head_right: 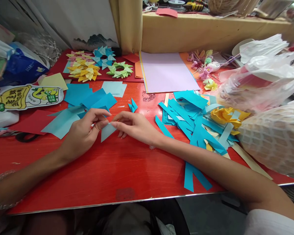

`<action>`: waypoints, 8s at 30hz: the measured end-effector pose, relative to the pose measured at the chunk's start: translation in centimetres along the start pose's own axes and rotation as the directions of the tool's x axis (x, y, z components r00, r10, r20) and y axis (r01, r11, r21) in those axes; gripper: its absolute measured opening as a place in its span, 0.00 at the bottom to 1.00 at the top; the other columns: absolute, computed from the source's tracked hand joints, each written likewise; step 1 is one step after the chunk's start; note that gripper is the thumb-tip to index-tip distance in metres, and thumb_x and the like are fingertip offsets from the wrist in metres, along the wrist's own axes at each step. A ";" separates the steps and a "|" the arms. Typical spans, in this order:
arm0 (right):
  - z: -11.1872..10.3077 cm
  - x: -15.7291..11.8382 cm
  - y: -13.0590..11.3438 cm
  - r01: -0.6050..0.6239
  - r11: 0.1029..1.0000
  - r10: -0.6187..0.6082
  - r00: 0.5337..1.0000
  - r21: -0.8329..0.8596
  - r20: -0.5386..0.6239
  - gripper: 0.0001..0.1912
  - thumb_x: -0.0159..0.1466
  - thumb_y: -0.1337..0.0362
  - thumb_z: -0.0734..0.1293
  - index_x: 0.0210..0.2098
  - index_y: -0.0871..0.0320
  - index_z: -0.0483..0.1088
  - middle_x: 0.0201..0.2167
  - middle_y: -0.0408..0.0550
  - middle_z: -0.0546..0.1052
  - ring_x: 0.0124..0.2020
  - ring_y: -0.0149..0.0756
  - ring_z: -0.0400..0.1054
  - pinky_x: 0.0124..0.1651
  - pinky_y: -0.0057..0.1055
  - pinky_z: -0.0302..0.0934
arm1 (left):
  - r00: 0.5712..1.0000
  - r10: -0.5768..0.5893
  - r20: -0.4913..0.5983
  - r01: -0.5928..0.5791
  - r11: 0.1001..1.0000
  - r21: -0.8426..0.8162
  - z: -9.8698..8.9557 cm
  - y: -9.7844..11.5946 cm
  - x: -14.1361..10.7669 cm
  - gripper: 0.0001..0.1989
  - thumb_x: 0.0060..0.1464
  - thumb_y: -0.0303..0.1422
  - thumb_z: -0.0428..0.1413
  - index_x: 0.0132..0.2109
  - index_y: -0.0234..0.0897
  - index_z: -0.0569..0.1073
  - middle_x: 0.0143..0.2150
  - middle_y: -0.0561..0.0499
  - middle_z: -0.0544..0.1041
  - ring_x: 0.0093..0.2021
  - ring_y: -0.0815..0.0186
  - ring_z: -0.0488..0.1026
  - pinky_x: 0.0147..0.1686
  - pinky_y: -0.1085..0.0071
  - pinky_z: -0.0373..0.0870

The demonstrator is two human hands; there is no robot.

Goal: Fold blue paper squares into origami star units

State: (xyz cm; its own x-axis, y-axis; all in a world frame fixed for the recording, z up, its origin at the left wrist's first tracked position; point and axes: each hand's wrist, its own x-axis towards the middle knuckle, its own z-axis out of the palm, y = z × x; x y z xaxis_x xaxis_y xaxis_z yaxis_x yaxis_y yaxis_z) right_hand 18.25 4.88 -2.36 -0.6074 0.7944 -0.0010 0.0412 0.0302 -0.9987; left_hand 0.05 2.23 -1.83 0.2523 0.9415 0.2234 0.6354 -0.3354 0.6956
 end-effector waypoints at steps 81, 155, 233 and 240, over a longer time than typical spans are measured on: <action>-0.5 0.7 0.8 0.047 0.975 -0.017 0.990 0.215 -0.139 0.10 0.58 0.61 0.69 0.33 0.62 0.66 0.25 0.43 0.72 0.25 0.27 0.71 0.31 0.26 0.67 | 0.983 -0.174 0.057 0.182 0.905 -0.384 -0.5 0.2 0.1 0.06 0.56 0.34 0.54 0.38 0.41 0.75 0.34 0.56 0.78 0.33 0.70 0.76 0.38 0.76 0.70; -0.1 -0.6 -0.1 0.000 0.987 0.024 0.988 -0.158 0.151 0.17 0.62 0.56 0.63 0.25 0.62 0.72 0.18 0.41 0.69 0.22 0.25 0.58 0.26 0.25 0.51 | 0.898 -0.298 0.325 0.439 0.657 -0.612 -0.4 0.8 0.4 0.13 0.52 0.37 0.57 0.23 0.36 0.67 0.23 0.56 0.64 0.23 0.73 0.60 0.23 0.75 0.58; 0.2 0.0 0.2 -0.082 0.985 0.083 0.997 0.149 -0.002 0.13 0.59 0.57 0.67 0.34 0.63 0.67 0.25 0.45 0.76 0.27 0.32 0.75 0.33 0.29 0.69 | 0.969 -0.222 0.106 0.246 0.898 -0.365 -0.1 0.6 0.4 0.08 0.54 0.38 0.56 0.35 0.38 0.71 0.29 0.55 0.73 0.26 0.71 0.70 0.29 0.76 0.67; 0.1 0.1 0.3 -0.073 0.986 0.077 0.997 0.149 -0.021 0.12 0.59 0.58 0.67 0.33 0.62 0.67 0.24 0.45 0.76 0.26 0.31 0.74 0.31 0.27 0.69 | 0.973 -0.185 0.141 0.227 0.889 -0.397 -0.1 0.3 0.5 0.10 0.53 0.40 0.56 0.37 0.39 0.71 0.33 0.54 0.74 0.28 0.71 0.71 0.31 0.75 0.70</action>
State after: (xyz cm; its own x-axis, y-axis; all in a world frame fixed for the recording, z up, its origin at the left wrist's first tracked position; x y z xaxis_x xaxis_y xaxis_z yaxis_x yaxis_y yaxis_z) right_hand 18.09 4.95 -2.64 -0.5861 0.8066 -0.0765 -0.0336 -0.1185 -0.9924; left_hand 0.24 2.57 -1.45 0.2302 0.9731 -0.0077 0.3322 -0.0712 0.9405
